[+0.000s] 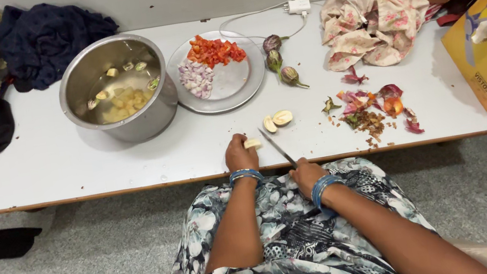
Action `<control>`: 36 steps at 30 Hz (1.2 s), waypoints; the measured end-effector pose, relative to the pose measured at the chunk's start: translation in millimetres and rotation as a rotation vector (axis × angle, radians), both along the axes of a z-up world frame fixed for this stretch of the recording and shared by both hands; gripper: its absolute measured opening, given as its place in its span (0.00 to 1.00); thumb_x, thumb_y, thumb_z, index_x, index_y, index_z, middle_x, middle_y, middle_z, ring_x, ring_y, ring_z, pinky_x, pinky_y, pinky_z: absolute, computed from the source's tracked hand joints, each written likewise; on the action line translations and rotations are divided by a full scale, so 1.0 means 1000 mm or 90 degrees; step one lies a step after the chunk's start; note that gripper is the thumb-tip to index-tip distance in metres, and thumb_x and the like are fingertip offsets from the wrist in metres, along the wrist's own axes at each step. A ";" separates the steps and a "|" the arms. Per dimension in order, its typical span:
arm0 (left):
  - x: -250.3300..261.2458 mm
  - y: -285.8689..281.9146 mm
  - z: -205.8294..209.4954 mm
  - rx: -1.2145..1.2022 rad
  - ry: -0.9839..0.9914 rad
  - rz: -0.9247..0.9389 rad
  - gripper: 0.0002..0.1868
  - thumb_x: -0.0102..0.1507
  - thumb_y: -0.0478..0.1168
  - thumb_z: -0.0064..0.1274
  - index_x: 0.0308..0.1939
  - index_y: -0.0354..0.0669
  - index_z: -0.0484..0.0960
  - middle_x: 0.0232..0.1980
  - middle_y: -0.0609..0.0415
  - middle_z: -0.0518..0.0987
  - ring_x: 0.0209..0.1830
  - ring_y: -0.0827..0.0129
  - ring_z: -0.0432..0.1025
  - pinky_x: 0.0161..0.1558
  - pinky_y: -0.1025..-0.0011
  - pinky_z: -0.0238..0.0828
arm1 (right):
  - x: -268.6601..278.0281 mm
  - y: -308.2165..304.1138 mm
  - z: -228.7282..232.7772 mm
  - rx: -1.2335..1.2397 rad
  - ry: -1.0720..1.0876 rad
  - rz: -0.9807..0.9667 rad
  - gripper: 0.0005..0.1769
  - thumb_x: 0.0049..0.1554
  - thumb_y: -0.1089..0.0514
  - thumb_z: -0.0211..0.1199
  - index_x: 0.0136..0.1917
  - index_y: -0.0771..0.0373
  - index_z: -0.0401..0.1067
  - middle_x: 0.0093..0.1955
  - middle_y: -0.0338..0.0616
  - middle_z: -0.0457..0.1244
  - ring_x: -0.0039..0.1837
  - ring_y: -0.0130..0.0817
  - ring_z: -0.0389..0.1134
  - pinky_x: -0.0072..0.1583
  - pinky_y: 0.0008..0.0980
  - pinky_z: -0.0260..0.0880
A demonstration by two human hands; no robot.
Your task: The person cuts an eggplant and a tomato with a knife on a white surface and puts the pieces into a metal bowl containing water and potatoes.
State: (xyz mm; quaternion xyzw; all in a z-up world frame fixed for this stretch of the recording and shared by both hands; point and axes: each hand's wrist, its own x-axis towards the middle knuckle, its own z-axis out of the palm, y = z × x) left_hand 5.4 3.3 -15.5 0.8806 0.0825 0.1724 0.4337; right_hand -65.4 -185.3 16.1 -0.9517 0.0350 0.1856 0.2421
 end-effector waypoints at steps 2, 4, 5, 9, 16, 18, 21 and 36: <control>0.001 0.003 -0.002 -0.012 0.031 0.032 0.11 0.58 0.33 0.60 0.42 0.45 0.77 0.39 0.46 0.80 0.44 0.46 0.76 0.48 0.52 0.72 | -0.001 0.011 -0.007 0.020 -0.014 0.023 0.21 0.65 0.47 0.51 0.53 0.71 0.65 0.43 0.67 0.69 0.50 0.63 0.72 0.55 0.54 0.71; 0.001 0.001 -0.002 0.024 0.052 0.062 0.12 0.55 0.31 0.60 0.40 0.44 0.76 0.36 0.47 0.80 0.44 0.46 0.73 0.47 0.51 0.69 | 0.004 0.020 -0.012 0.027 -0.048 0.030 0.22 0.65 0.47 0.52 0.52 0.71 0.65 0.43 0.66 0.69 0.49 0.63 0.72 0.53 0.54 0.71; 0.001 -0.001 -0.002 0.025 0.055 0.066 0.12 0.55 0.31 0.60 0.40 0.44 0.76 0.36 0.47 0.80 0.44 0.46 0.73 0.47 0.51 0.69 | 0.006 0.024 -0.015 0.034 -0.084 0.033 0.22 0.64 0.46 0.53 0.52 0.71 0.64 0.43 0.65 0.69 0.49 0.63 0.72 0.52 0.54 0.72; -0.001 -0.004 -0.007 0.019 -0.014 0.044 0.11 0.55 0.28 0.57 0.38 0.43 0.75 0.38 0.47 0.79 0.45 0.45 0.71 0.49 0.51 0.68 | 0.019 0.036 -0.021 0.053 -0.086 0.063 0.22 0.64 0.47 0.53 0.51 0.72 0.64 0.42 0.65 0.69 0.48 0.63 0.72 0.52 0.54 0.72; -0.002 -0.006 -0.007 0.016 -0.033 0.028 0.11 0.55 0.26 0.56 0.38 0.42 0.74 0.41 0.45 0.79 0.45 0.43 0.71 0.48 0.50 0.67 | 0.024 0.047 -0.015 0.029 -0.026 0.070 0.22 0.66 0.48 0.50 0.53 0.74 0.62 0.41 0.70 0.68 0.49 0.65 0.72 0.53 0.55 0.71; -0.004 -0.006 -0.003 0.026 -0.037 0.027 0.12 0.55 0.26 0.56 0.39 0.41 0.74 0.41 0.45 0.79 0.46 0.43 0.71 0.48 0.50 0.67 | 0.026 0.051 -0.014 0.023 -0.019 0.065 0.22 0.66 0.49 0.50 0.53 0.75 0.62 0.41 0.70 0.68 0.49 0.65 0.72 0.53 0.54 0.71; -0.007 -0.007 0.001 0.043 -0.044 0.018 0.14 0.54 0.25 0.55 0.41 0.41 0.74 0.42 0.45 0.79 0.46 0.43 0.70 0.49 0.50 0.67 | 0.033 0.056 -0.011 0.005 -0.005 0.075 0.23 0.65 0.48 0.52 0.54 0.76 0.63 0.44 0.72 0.68 0.51 0.66 0.72 0.56 0.54 0.71; -0.004 -0.009 -0.007 0.093 -0.039 0.037 0.15 0.53 0.25 0.56 0.41 0.41 0.75 0.42 0.45 0.79 0.46 0.45 0.72 0.48 0.50 0.68 | 0.018 0.016 -0.028 -0.081 0.101 0.045 0.21 0.61 0.54 0.51 0.60 0.73 0.62 0.57 0.68 0.67 0.61 0.61 0.70 0.63 0.52 0.70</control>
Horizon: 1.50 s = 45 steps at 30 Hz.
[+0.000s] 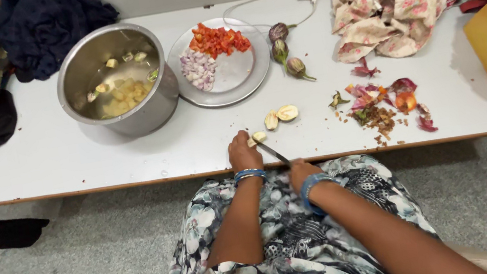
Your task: The person cuts an eggplant and a tomato with a knife on a white surface and puts the pieces into a metal bowl containing water and potatoes.
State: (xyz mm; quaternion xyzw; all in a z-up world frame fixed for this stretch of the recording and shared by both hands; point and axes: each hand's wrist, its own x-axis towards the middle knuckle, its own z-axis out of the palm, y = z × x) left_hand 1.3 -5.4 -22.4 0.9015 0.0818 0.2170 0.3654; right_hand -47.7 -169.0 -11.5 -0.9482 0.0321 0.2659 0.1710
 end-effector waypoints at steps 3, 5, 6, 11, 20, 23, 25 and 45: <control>0.005 0.009 -0.003 -0.103 0.054 0.045 0.13 0.55 0.27 0.59 0.41 0.40 0.75 0.41 0.44 0.80 0.43 0.47 0.75 0.47 0.54 0.71 | -0.018 -0.017 0.013 -0.026 0.017 -0.018 0.18 0.63 0.55 0.49 0.60 0.70 0.66 0.57 0.70 0.67 0.61 0.63 0.71 0.63 0.53 0.70; 0.011 0.016 -0.016 -0.198 0.097 0.062 0.13 0.56 0.29 0.61 0.43 0.39 0.75 0.40 0.44 0.80 0.42 0.50 0.77 0.47 0.58 0.73 | -0.036 -0.024 0.033 0.006 0.002 0.059 0.22 0.64 0.46 0.51 0.60 0.67 0.65 0.55 0.68 0.67 0.59 0.61 0.70 0.62 0.53 0.68; 0.016 0.018 -0.026 -0.319 0.080 0.037 0.17 0.55 0.29 0.59 0.46 0.42 0.76 0.39 0.47 0.81 0.41 0.54 0.78 0.46 0.61 0.76 | -0.037 -0.027 0.045 0.006 -0.002 0.059 0.22 0.64 0.46 0.51 0.60 0.67 0.65 0.55 0.68 0.67 0.59 0.61 0.70 0.62 0.53 0.68; 0.023 0.027 -0.051 -0.521 -0.001 -0.092 0.21 0.56 0.28 0.57 0.53 0.46 0.83 0.46 0.53 0.84 0.45 0.62 0.79 0.49 0.66 0.76 | -0.037 -0.037 0.081 0.293 -0.112 -0.207 0.20 0.64 0.45 0.51 0.57 0.65 0.65 0.29 0.55 0.68 0.25 0.42 0.66 0.30 0.41 0.66; 0.027 -0.016 -0.036 0.111 -0.010 -0.123 0.20 0.52 0.30 0.61 0.49 0.48 0.84 0.51 0.40 0.73 0.48 0.42 0.70 0.51 0.52 0.72 | -0.008 -0.043 0.054 0.585 -0.220 -0.381 0.17 0.65 0.47 0.53 0.53 0.63 0.57 0.25 0.48 0.63 0.18 0.31 0.55 0.21 0.34 0.53; 0.035 -0.008 -0.038 0.059 0.083 -0.078 0.17 0.56 0.27 0.52 0.48 0.44 0.81 0.52 0.39 0.73 0.50 0.43 0.72 0.53 0.52 0.73 | -0.002 -0.049 0.049 0.632 -0.215 -0.394 0.17 0.65 0.48 0.52 0.53 0.63 0.54 0.26 0.51 0.63 0.18 0.31 0.55 0.21 0.34 0.54; 0.042 0.000 -0.032 -0.081 0.136 -0.045 0.16 0.53 0.28 0.54 0.45 0.40 0.77 0.51 0.35 0.71 0.46 0.40 0.71 0.51 0.52 0.72 | 0.004 -0.052 0.049 0.659 -0.203 -0.413 0.17 0.65 0.48 0.52 0.52 0.63 0.54 0.27 0.51 0.62 0.18 0.31 0.54 0.21 0.35 0.54; 0.081 -0.039 0.030 0.116 0.358 -0.084 0.29 0.59 0.51 0.62 0.60 0.43 0.76 0.64 0.39 0.70 0.62 0.44 0.67 0.60 0.52 0.69 | 0.007 -0.034 0.063 0.580 -0.190 -0.390 0.18 0.65 0.49 0.53 0.54 0.67 0.57 0.27 0.52 0.65 0.18 0.32 0.56 0.21 0.35 0.52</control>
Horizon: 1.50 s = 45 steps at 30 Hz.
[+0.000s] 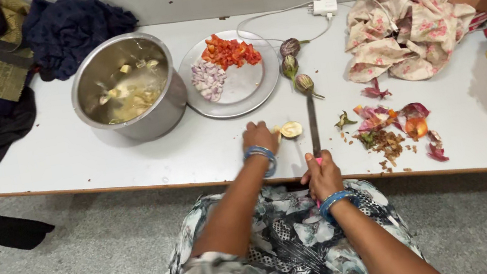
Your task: The person cuts an eggplant and a tomato with a knife on a white surface and puts the pieces into a metal bowl containing water and potatoes.
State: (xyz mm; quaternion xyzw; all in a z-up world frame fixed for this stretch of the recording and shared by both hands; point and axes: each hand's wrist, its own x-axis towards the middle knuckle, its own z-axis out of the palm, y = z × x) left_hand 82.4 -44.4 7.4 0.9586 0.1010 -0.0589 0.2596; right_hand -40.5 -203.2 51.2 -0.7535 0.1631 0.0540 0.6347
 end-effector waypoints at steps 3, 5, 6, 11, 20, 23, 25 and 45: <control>-0.007 -0.017 -0.013 0.004 -0.068 0.037 0.25 0.57 0.43 0.63 0.56 0.40 0.76 0.60 0.38 0.71 0.59 0.43 0.68 0.57 0.54 0.70 | -0.002 -0.006 -0.010 -0.148 0.041 0.073 0.21 0.65 0.45 0.53 0.55 0.67 0.60 0.30 0.53 0.69 0.23 0.41 0.63 0.28 0.41 0.61; -0.016 -0.017 -0.018 0.011 -0.134 0.062 0.23 0.55 0.35 0.62 0.54 0.42 0.77 0.57 0.38 0.74 0.57 0.43 0.69 0.56 0.55 0.72 | -0.003 -0.007 -0.016 -0.261 -0.099 0.142 0.22 0.66 0.43 0.51 0.53 0.67 0.63 0.31 0.51 0.71 0.35 0.44 0.74 0.40 0.43 0.71; -0.018 -0.008 -0.017 -0.034 -0.129 0.037 0.20 0.56 0.33 0.61 0.53 0.44 0.78 0.55 0.39 0.75 0.55 0.43 0.70 0.55 0.53 0.71 | 0.000 -0.006 -0.015 -0.260 -0.103 0.141 0.22 0.66 0.43 0.51 0.53 0.67 0.63 0.31 0.51 0.71 0.35 0.44 0.74 0.40 0.43 0.71; -0.041 0.035 -0.020 -0.083 -0.247 -0.053 0.18 0.54 0.29 0.60 0.48 0.45 0.80 0.47 0.43 0.78 0.51 0.45 0.71 0.53 0.53 0.70 | -0.005 0.014 -0.012 -0.383 -0.073 0.272 0.20 0.65 0.46 0.50 0.58 0.66 0.61 0.41 0.64 0.69 0.47 0.67 0.70 0.49 0.58 0.68; -0.065 0.025 -0.024 -0.142 -0.340 -0.055 0.12 0.53 0.28 0.60 0.39 0.40 0.76 0.43 0.43 0.77 0.49 0.45 0.71 0.52 0.52 0.69 | -0.011 0.022 -0.001 -0.485 0.027 0.363 0.21 0.67 0.45 0.45 0.56 0.67 0.60 0.40 0.68 0.68 0.48 0.66 0.70 0.52 0.59 0.68; -0.068 0.022 -0.024 -0.137 -0.341 -0.068 0.13 0.52 0.27 0.60 0.39 0.37 0.76 0.44 0.42 0.76 0.49 0.43 0.69 0.52 0.51 0.68 | -0.008 0.025 -0.004 -0.487 0.053 0.368 0.20 0.68 0.46 0.43 0.56 0.67 0.60 0.41 0.67 0.69 0.48 0.65 0.71 0.53 0.58 0.68; -0.068 0.022 -0.028 -0.138 -0.337 -0.059 0.12 0.52 0.27 0.59 0.38 0.36 0.75 0.44 0.42 0.76 0.50 0.43 0.69 0.52 0.51 0.67 | -0.007 0.030 -0.005 -0.495 0.052 0.362 0.20 0.68 0.46 0.43 0.56 0.67 0.60 0.42 0.68 0.69 0.49 0.65 0.71 0.54 0.58 0.68; -0.070 0.020 -0.045 -0.168 -0.384 0.042 0.13 0.51 0.27 0.63 0.36 0.38 0.76 0.40 0.43 0.78 0.46 0.45 0.72 0.49 0.53 0.69 | -0.002 0.021 -0.046 -0.521 0.159 0.374 0.22 0.67 0.47 0.47 0.59 0.69 0.64 0.53 0.70 0.68 0.59 0.63 0.71 0.62 0.54 0.70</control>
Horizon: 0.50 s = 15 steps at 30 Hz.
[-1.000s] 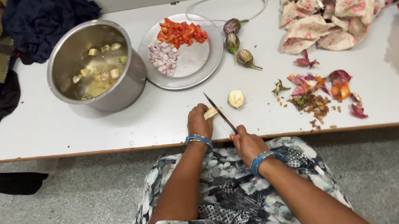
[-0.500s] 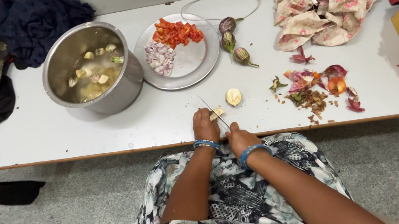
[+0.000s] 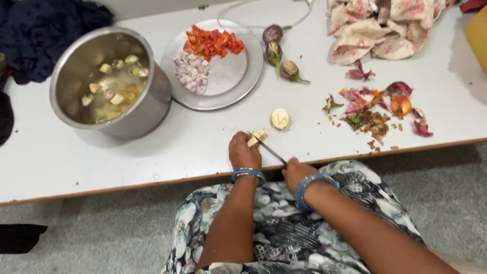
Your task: The person cuts an eggplant and a tomato with a knife on a white surface and puts the pieces into a metal bowl containing water and potatoes.
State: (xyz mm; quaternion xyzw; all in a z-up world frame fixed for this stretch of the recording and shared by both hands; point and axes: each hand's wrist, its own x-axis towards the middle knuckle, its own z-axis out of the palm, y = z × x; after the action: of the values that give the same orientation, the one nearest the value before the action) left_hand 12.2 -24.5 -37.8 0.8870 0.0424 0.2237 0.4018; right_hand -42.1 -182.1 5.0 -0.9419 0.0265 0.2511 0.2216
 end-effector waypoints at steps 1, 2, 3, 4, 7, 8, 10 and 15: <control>0.003 0.000 0.001 -0.030 0.001 0.020 0.13 0.52 0.28 0.65 0.35 0.38 0.76 0.38 0.44 0.79 0.43 0.46 0.73 0.47 0.54 0.70 | -0.007 -0.005 0.003 -0.015 0.005 0.014 0.23 0.66 0.46 0.47 0.60 0.69 0.64 0.54 0.69 0.68 0.59 0.63 0.70 0.62 0.54 0.69; 0.007 0.000 0.002 -0.031 -0.007 0.020 0.13 0.52 0.28 0.65 0.35 0.38 0.76 0.38 0.44 0.79 0.43 0.46 0.73 0.47 0.54 0.70 | -0.011 -0.009 0.008 -0.030 0.010 0.027 0.23 0.66 0.46 0.48 0.61 0.68 0.63 0.55 0.67 0.67 0.60 0.63 0.69 0.62 0.55 0.68; 0.007 0.002 0.001 -0.064 0.031 0.035 0.13 0.52 0.29 0.65 0.35 0.38 0.76 0.38 0.45 0.79 0.41 0.50 0.75 0.45 0.56 0.72 | -0.016 -0.010 0.011 -0.029 0.006 0.029 0.23 0.66 0.46 0.48 0.61 0.68 0.63 0.55 0.67 0.67 0.60 0.63 0.69 0.62 0.55 0.68; 0.008 0.004 -0.002 -0.097 0.069 0.049 0.13 0.53 0.29 0.66 0.36 0.38 0.77 0.38 0.46 0.80 0.38 0.54 0.76 0.43 0.59 0.73 | -0.021 -0.012 0.016 -0.024 0.018 0.017 0.23 0.65 0.46 0.49 0.61 0.68 0.63 0.55 0.67 0.68 0.60 0.62 0.70 0.63 0.54 0.68; 0.018 0.013 -0.022 -0.242 0.141 0.072 0.14 0.53 0.31 0.68 0.39 0.38 0.80 0.38 0.50 0.84 0.38 0.65 0.79 0.41 0.68 0.77 | -0.028 -0.014 0.032 -0.010 0.020 0.010 0.22 0.65 0.46 0.50 0.60 0.67 0.64 0.54 0.67 0.69 0.60 0.62 0.70 0.63 0.54 0.68; 0.022 0.019 -0.032 -0.240 0.139 0.076 0.14 0.53 0.31 0.68 0.39 0.38 0.80 0.38 0.50 0.84 0.38 0.65 0.79 0.41 0.68 0.77 | -0.030 -0.012 0.037 -0.004 0.015 0.013 0.22 0.65 0.45 0.50 0.59 0.68 0.65 0.53 0.67 0.69 0.60 0.63 0.70 0.62 0.54 0.69; 0.031 0.030 -0.047 -0.460 0.130 0.003 0.17 0.54 0.24 0.61 0.47 0.37 0.82 0.42 0.50 0.85 0.40 0.70 0.78 0.40 0.72 0.80 | -0.033 -0.010 0.048 0.010 0.000 0.024 0.22 0.66 0.44 0.50 0.60 0.65 0.65 0.52 0.66 0.69 0.59 0.62 0.71 0.61 0.54 0.69; 0.031 0.040 -0.034 -0.601 0.178 -0.166 0.17 0.57 0.23 0.57 0.50 0.33 0.80 0.43 0.50 0.82 0.39 0.67 0.78 0.40 0.71 0.81 | -0.016 -0.016 0.056 0.187 -0.068 -0.118 0.23 0.63 0.41 0.55 0.55 0.65 0.65 0.42 0.64 0.73 0.46 0.51 0.78 0.52 0.45 0.76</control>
State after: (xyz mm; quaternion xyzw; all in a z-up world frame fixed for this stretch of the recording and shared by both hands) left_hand 43.4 15.2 -71.6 0.6280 0.0814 0.0072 0.7739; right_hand -58.3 -198.1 61.1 -0.9050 0.0642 0.1804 0.3798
